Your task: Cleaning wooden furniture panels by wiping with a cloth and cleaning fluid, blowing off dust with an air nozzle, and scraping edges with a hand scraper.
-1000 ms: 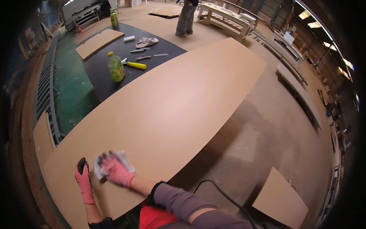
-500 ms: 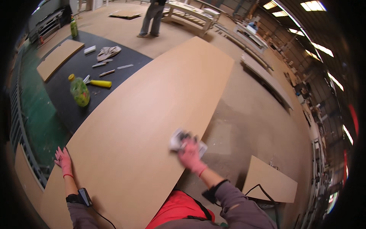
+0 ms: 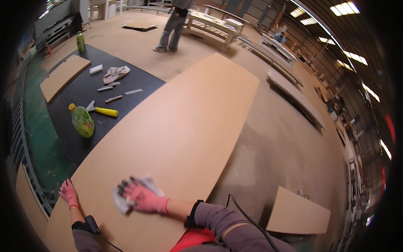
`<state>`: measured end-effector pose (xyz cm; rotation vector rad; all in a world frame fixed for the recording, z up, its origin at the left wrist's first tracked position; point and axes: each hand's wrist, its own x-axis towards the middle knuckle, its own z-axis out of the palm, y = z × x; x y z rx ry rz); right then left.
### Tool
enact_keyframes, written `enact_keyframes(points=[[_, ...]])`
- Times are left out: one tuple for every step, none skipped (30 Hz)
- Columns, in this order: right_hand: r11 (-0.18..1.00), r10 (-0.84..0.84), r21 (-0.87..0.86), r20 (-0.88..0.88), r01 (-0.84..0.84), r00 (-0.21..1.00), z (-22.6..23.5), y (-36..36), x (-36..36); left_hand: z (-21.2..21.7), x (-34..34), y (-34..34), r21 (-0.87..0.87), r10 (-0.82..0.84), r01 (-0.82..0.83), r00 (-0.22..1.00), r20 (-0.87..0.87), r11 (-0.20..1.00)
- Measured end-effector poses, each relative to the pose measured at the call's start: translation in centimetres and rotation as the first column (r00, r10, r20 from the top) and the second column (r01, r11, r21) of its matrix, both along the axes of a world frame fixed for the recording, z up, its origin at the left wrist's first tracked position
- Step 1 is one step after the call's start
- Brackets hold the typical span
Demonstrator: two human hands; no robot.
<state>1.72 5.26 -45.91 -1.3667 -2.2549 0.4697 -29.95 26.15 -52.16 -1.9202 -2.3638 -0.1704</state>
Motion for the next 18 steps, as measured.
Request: enact_keyframes(points=[[0.986,-0.118,0.112,-0.035,0.122,0.992,0.5,1.8,2.1,-0.1,-0.6,-0.1,0.012,-0.004,0.004,1.000,-0.014,1.000],[0.975,-0.216,-0.045,0.034,0.217,0.976,1.4,3.2,4.7,-0.3,-1.2,-0.3,0.019,0.037,-0.037,0.999,-0.016,0.999],[0.954,-0.296,-0.066,-0.075,0.291,0.952,-0.1,4.4,8.6,0.0,-0.8,-0.5,0.050,-0.005,0.005,1.000,0.011,0.999],[0.895,-0.440,0.059,-0.035,0.441,0.897,-1.4,5.1,12.5,-0.6,-0.2,-0.5,0.074,-0.034,0.031,0.999,0.036,0.997],[0.855,-0.517,0.113,0.097,0.506,0.851,-2.4,5.2,16.9,-1.3,0.4,-0.5,0.078,0.012,-0.015,0.999,0.042,0.997],[0.785,-0.616,0.236,0.190,0.573,0.765,-2.9,5.0,21.1,-1.9,1.0,-0.2,0.091,-0.024,0.020,0.999,0.039,0.996],[0.754,-0.653,0.293,0.238,0.588,0.719,-3.2,4.7,24.6,-2.4,-0.1,-0.8,0.086,-0.046,0.044,0.999,0.014,0.995],[0.684,-0.728,0.234,0.163,0.691,0.666,-4.0,4.3,28.9,-2.6,-0.9,-1.0,0.078,-0.009,0.009,1.000,0.001,0.997],[0.591,-0.806,0.201,0.188,0.781,0.561,-3.7,3.8,31.9,-2.8,-2.5,-1.6,0.121,-0.042,0.051,0.996,-0.081,0.991],[0.414,-0.910,0.205,0.103,0.887,0.401,-4.5,2.3,36.3,-3.0,-2.5,-1.7,0.154,-0.099,0.122,0.984,-0.149,0.980],[0.369,-0.928,0.180,0.127,0.912,0.350,-4.5,1.4,39.6,-2.9,-3.0,-2.2,0.222,-0.075,0.122,0.975,-0.211,0.967],[0.171,-0.985,0.201,0.040,0.964,0.167,-6.0,-1.5,45.8,-2.6,-0.5,-0.9,0.170,-0.056,0.086,0.983,-0.172,0.982],[0.102,-0.994,0.020,0.032,0.995,0.102,-5.2,-1.4,46.6,-1.2,-0.4,-1.6,0.117,0.010,0.014,0.980,-0.197,0.993],[-0.186,-0.983,0.248,-0.045,0.951,-0.181,-7.0,-4.6,52.7,-1.8,2.7,0.5,0.069,0.027,-0.017,0.988,-0.152,0.997],[-0.070,-0.976,-0.111,-0.196,0.991,-0.091,-6.0,-5.4,55.9,-1.5,3.4,0.6,0.049,0.036,-0.029,0.986,-0.160,0.998],[0.021,-0.906,-0.247,-0.414,0.969,-0.086,-5.4,-2.6,53.6,-0.4,2.8,0.0,0.016,0.067,-0.065,0.982,-0.177,0.998],[0.135,-0.783,-0.353,-0.611,0.926,-0.119,-3.3,0.8,49.8,0.5,2.0,-0.8,-0.007,0.099,-0.102,0.978,-0.185,0.995],[0.153,-0.780,-0.349,-0.617,0.925,-0.104,-2.2,2.3,48.2,0.6,2.0,-1.1,0.041,0.134,-0.129,0.979,-0.151,0.991]])
